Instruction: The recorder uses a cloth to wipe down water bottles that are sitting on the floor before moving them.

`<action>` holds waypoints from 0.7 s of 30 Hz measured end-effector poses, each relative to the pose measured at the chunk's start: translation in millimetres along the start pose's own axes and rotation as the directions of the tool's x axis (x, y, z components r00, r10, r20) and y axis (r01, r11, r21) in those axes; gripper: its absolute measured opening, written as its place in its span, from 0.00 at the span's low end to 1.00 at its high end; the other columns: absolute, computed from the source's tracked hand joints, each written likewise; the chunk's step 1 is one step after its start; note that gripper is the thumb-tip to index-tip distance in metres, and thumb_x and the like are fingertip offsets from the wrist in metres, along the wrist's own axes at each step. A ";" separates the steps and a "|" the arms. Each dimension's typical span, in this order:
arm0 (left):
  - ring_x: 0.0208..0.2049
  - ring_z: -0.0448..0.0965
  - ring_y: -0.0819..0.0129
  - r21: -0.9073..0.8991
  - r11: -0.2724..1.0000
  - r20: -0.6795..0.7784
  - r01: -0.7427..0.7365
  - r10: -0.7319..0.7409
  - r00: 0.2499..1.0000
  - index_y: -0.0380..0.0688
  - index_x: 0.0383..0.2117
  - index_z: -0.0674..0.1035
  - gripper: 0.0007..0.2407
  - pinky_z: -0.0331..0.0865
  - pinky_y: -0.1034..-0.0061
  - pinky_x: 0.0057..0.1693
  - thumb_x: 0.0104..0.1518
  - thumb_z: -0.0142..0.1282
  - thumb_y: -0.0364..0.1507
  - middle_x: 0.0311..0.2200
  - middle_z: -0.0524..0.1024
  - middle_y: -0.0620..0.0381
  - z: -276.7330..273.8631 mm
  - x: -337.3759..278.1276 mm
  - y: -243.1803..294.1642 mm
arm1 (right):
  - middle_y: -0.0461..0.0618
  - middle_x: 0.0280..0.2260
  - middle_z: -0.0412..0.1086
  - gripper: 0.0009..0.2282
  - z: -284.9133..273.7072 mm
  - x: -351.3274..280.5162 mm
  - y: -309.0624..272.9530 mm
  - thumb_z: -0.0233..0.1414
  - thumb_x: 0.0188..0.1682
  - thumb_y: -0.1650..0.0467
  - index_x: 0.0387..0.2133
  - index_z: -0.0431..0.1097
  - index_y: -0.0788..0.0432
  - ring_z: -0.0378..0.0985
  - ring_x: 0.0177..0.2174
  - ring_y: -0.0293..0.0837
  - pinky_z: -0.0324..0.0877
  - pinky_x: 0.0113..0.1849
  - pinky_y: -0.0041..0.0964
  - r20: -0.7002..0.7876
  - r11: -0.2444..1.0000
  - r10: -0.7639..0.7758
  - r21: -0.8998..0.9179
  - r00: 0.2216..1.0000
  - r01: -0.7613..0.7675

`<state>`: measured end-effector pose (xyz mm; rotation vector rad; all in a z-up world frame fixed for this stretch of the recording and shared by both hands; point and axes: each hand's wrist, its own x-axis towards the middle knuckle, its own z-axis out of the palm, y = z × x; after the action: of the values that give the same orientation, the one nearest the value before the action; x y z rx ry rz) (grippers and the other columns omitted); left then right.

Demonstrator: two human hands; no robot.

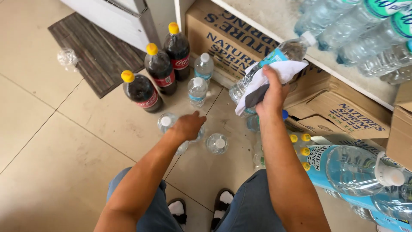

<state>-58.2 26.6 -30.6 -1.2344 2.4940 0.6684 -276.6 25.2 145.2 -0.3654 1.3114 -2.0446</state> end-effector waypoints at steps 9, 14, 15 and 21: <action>0.42 0.82 0.34 -0.153 0.987 -0.132 -0.047 0.026 0.991 0.34 0.46 0.75 0.21 0.79 0.50 0.46 0.50 0.67 0.33 0.50 0.72 0.40 -26.3 32.8 14.0 | 0.50 0.35 0.73 0.19 -5.4 -8.7 -5.8 0.69 0.34 0.73 0.39 0.73 0.61 0.77 0.37 0.43 0.75 0.39 0.42 0.031 1.000 -0.016 -0.005 0.999 0.016; 0.39 0.81 0.29 -0.324 0.945 -0.299 -0.049 -0.054 0.953 0.31 0.45 0.74 0.19 0.79 0.46 0.45 0.51 0.65 0.29 0.51 0.70 0.37 -38.0 51.3 30.0 | 0.50 0.32 0.73 0.16 -12.2 -7.0 -10.6 0.69 0.34 0.71 0.36 0.75 0.59 0.77 0.36 0.43 0.74 0.40 0.42 -0.029 1.000 0.006 0.000 1.000 -0.006; 0.39 0.81 0.28 -0.361 0.931 -0.346 -0.055 -0.078 0.935 0.30 0.45 0.73 0.19 0.79 0.45 0.44 0.51 0.65 0.30 0.52 0.69 0.37 -44.2 52.0 33.9 | 0.50 0.33 0.74 0.17 -13.4 -7.0 -11.7 0.69 0.34 0.71 0.36 0.75 0.59 0.78 0.36 0.43 0.74 0.40 0.42 -0.039 1.000 0.006 -0.005 0.999 -0.006; 0.38 0.82 0.33 -0.296 0.953 -0.483 -0.056 -0.099 0.870 0.29 0.46 0.71 0.19 0.81 0.51 0.45 0.53 0.64 0.28 0.49 0.67 0.40 -30.4 93.7 41.0 | 0.50 0.32 0.74 0.16 -18.5 -5.9 -15.6 0.68 0.34 0.70 0.35 0.75 0.60 0.78 0.35 0.43 0.74 0.40 0.41 -0.082 1.000 0.016 -0.016 0.997 -0.017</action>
<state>-148.2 -30.5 -34.3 -1.7324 2.8518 0.8410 -288.6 46.2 151.2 -0.2798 1.3766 -2.0549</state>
